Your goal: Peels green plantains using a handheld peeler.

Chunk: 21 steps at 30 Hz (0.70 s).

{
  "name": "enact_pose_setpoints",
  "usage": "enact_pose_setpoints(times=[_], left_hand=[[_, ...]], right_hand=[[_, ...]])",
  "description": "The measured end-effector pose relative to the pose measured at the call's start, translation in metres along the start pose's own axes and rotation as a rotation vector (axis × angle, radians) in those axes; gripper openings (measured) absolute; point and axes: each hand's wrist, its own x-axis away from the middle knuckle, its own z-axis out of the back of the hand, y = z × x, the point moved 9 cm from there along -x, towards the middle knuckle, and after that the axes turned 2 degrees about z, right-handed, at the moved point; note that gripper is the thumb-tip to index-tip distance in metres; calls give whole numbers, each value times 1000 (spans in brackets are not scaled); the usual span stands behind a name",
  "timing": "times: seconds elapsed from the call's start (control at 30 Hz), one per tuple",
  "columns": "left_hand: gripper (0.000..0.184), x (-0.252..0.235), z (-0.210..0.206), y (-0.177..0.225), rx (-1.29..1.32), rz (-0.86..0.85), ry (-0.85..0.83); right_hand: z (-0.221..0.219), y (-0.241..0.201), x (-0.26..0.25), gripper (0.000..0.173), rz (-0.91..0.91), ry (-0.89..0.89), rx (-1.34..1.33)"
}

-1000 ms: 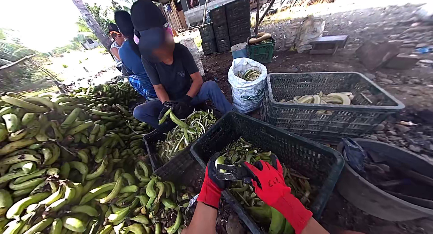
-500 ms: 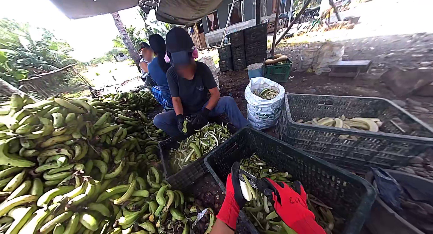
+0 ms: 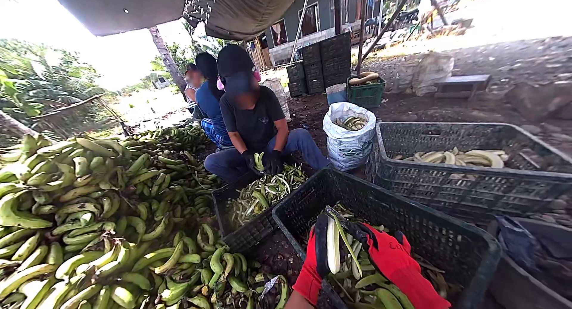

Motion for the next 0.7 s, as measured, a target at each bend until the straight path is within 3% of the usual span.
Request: enact_pose_setpoints(times=[0.27, 0.5, 0.7], left_hand=[[47, -7, -5, 8, -33, -107, -70], [59, -25, -10, 3, 100, 13, -116], [49, -39, -19, -9, 147, 54, -85]], right_hand=[[11, -9, -15, 47, 3, -27, -27], [31, -23, -19, 46, 13, -17, 34], [25, -7, -33, 47, -21, -11, 11]])
